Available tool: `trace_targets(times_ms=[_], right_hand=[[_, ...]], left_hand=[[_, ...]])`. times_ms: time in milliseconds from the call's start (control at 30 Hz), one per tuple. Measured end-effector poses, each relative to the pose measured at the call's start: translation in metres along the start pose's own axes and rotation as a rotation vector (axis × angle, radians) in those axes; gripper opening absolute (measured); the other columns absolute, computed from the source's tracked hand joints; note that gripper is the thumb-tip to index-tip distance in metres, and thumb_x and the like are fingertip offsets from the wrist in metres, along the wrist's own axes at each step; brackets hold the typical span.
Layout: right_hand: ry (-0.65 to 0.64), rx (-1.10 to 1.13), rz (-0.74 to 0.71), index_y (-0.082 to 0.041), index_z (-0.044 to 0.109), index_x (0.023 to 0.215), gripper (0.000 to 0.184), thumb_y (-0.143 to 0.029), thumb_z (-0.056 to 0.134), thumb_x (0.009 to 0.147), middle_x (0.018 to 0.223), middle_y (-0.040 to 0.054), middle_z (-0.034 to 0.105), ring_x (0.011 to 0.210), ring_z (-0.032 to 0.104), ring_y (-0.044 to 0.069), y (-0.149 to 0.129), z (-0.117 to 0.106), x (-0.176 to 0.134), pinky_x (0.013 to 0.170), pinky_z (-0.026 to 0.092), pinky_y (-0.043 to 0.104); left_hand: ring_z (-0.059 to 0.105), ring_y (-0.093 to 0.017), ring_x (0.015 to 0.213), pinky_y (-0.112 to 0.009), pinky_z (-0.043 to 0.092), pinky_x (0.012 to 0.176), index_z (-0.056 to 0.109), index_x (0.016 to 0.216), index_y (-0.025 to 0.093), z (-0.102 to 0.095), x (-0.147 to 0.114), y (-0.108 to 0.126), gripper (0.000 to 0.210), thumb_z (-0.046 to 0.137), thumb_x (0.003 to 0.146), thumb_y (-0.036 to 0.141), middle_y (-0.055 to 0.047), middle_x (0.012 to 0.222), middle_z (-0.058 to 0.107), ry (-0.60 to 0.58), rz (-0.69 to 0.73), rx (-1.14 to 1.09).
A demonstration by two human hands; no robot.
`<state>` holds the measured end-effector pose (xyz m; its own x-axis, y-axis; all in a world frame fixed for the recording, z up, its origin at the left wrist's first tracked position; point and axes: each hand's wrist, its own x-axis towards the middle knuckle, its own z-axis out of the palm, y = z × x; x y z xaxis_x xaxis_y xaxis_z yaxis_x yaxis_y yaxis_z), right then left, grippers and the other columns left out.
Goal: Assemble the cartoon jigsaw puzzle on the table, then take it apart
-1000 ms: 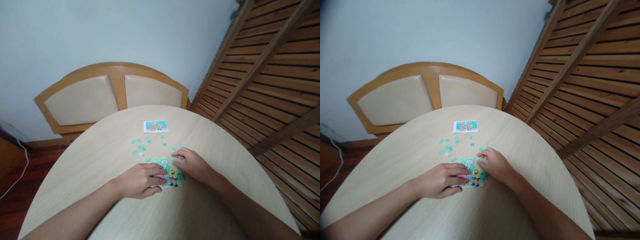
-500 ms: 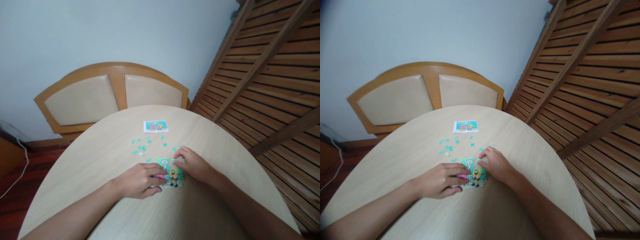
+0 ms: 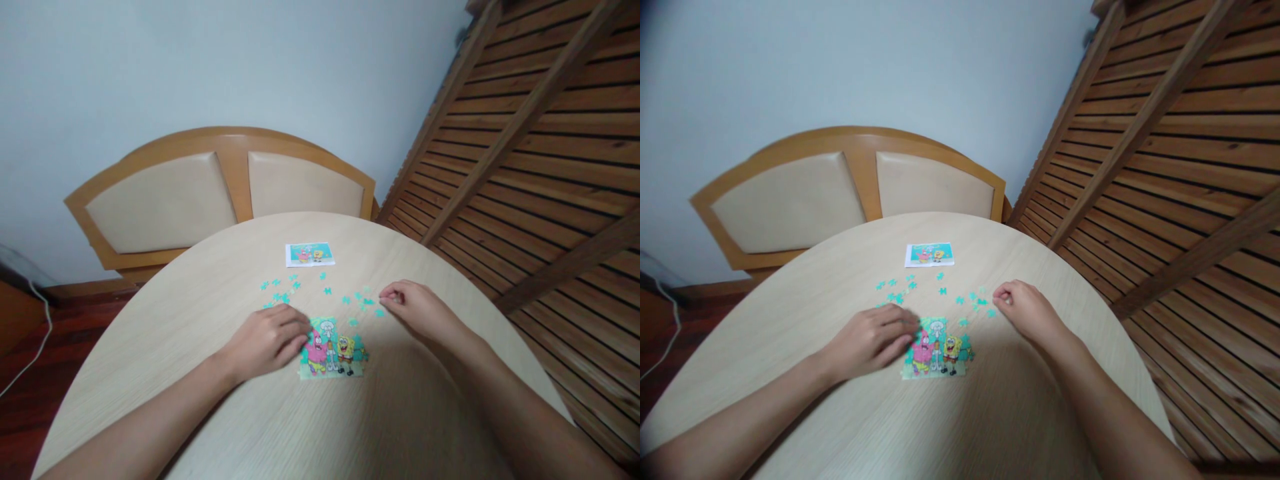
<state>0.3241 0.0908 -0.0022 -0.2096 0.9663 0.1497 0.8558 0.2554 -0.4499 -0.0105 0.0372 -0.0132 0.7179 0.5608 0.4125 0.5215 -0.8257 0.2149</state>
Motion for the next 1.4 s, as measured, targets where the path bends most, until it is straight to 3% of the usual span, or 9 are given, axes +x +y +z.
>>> trace_targets(times_ms=[133, 200, 333, 500, 700, 900, 1100, 1267, 1400], right_hand=[[-0.013, -0.006, 0.041, -0.015, 0.076, 0.099, 0.028, -0.035, 0.063, 0.086, 0.093, 0.0113, 0.075, 0.081, 0.068, 0.024, 0.013, 0.0, 0.001, 0.072, 0.051, 0.033], [-0.009, -0.006, 0.009, -0.015, 0.075, 0.107, 0.033, -0.037, 0.064, 0.087, 0.098, 0.012, 0.074, 0.083, 0.068, 0.024, 0.012, 0.005, 0.001, 0.075, 0.052, 0.034], [0.014, 0.0, -0.095, -0.016, 0.073, 0.114, 0.035, -0.039, 0.06, 0.091, 0.105, 0.0121, 0.072, 0.089, 0.068, 0.024, 0.004, 0.018, 0.002, 0.083, 0.053, 0.036], [0.078, -0.038, -0.199, -0.02, 0.074, 0.114, 0.031, -0.039, 0.061, 0.092, 0.113, 0.012, 0.068, 0.106, 0.062, 0.028, -0.005, 0.031, 0.003, 0.098, 0.048, 0.044], [0.091, -0.079, -0.278, -0.026, 0.073, 0.116, 0.027, -0.036, 0.061, 0.094, 0.122, 0.0099, 0.067, 0.115, 0.058, 0.029, -0.016, 0.047, 0.003, 0.098, 0.046, 0.048], [0.051, -0.076, -0.295, -0.023, 0.072, 0.115, 0.025, -0.03, 0.058, 0.096, 0.118, 0.0088, 0.07, 0.112, 0.06, 0.026, -0.031, 0.053, 0.009, 0.097, 0.045, 0.045], [-0.019, -0.082, -0.333, -0.021, 0.071, 0.117, 0.028, -0.03, 0.053, 0.098, 0.119, 0.0102, 0.071, 0.112, 0.063, 0.026, -0.049, 0.057, 0.033, 0.101, 0.046, 0.045], [-0.101, -0.09, -0.408, -0.014, 0.058, 0.139, 0.045, -0.032, 0.044, 0.101, 0.147, 0.017, 0.053, 0.137, 0.048, 0.028, -0.064, 0.071, 0.06, 0.114, 0.038, 0.045], [-0.209, -0.112, -0.454, -0.021, 0.048, 0.149, 0.049, -0.035, 0.036, 0.103, 0.161, 0.011, 0.035, 0.149, 0.029, 0.031, -0.081, 0.083, 0.074, 0.121, 0.025, 0.051]], left_hand=[[0.066, -0.026, 0.102, -0.044, 0.057, 0.088, 0.067, 0.111, 0.019, -0.003, -0.008, -0.026, 0.026, 0.048, 0.099, 0.032, -0.009, 0.112, 0.07, 0.197, -0.402, 0.189], [0.064, -0.029, 0.108, -0.048, 0.055, 0.092, 0.067, 0.115, 0.018, 0.002, -0.012, -0.039, 0.029, 0.051, 0.097, 0.034, -0.011, 0.12, 0.068, 0.2, -0.484, 0.216], [0.061, -0.03, 0.116, -0.05, 0.051, 0.101, 0.068, 0.12, 0.016, 0.013, -0.014, -0.053, 0.034, 0.053, 0.097, 0.037, -0.012, 0.129, 0.064, 0.149, -0.5, 0.208], [0.06, -0.029, 0.117, -0.048, 0.05, 0.103, 0.07, 0.118, 0.019, 0.018, -0.013, -0.054, 0.033, 0.052, 0.097, 0.036, -0.012, 0.129, 0.064, 0.108, -0.521, 0.198], [0.06, -0.028, 0.118, -0.046, 0.049, 0.104, 0.07, 0.118, 0.021, 0.019, -0.014, -0.056, 0.031, 0.053, 0.096, 0.036, -0.009, 0.128, 0.065, 0.127, -0.496, 0.126], [0.062, -0.026, 0.113, -0.044, 0.05, 0.101, 0.067, 0.117, 0.021, 0.018, -0.013, -0.055, 0.028, 0.057, 0.094, 0.033, -0.008, 0.121, 0.069, 0.148, -0.491, 0.014], [0.066, -0.024, 0.105, -0.041, 0.052, 0.097, 0.066, 0.116, 0.019, 0.017, -0.012, -0.057, 0.027, 0.054, 0.094, 0.029, -0.008, 0.114, 0.072, 0.202, -0.619, -0.051], [0.064, -0.03, 0.113, -0.046, 0.049, 0.101, 0.062, 0.122, 0.013, 0.015, -0.015, -0.06, 0.035, 0.053, 0.09, 0.022, -0.015, 0.121, 0.069, 0.21, -0.679, 0.006], [0.066, -0.029, 0.108, -0.043, 0.051, 0.096, 0.066, 0.116, 0.015, 0.003, -0.021, -0.062, 0.033, 0.052, 0.086, 0.016, -0.013, 0.114, 0.071, 0.138, -0.654, 0.019]])
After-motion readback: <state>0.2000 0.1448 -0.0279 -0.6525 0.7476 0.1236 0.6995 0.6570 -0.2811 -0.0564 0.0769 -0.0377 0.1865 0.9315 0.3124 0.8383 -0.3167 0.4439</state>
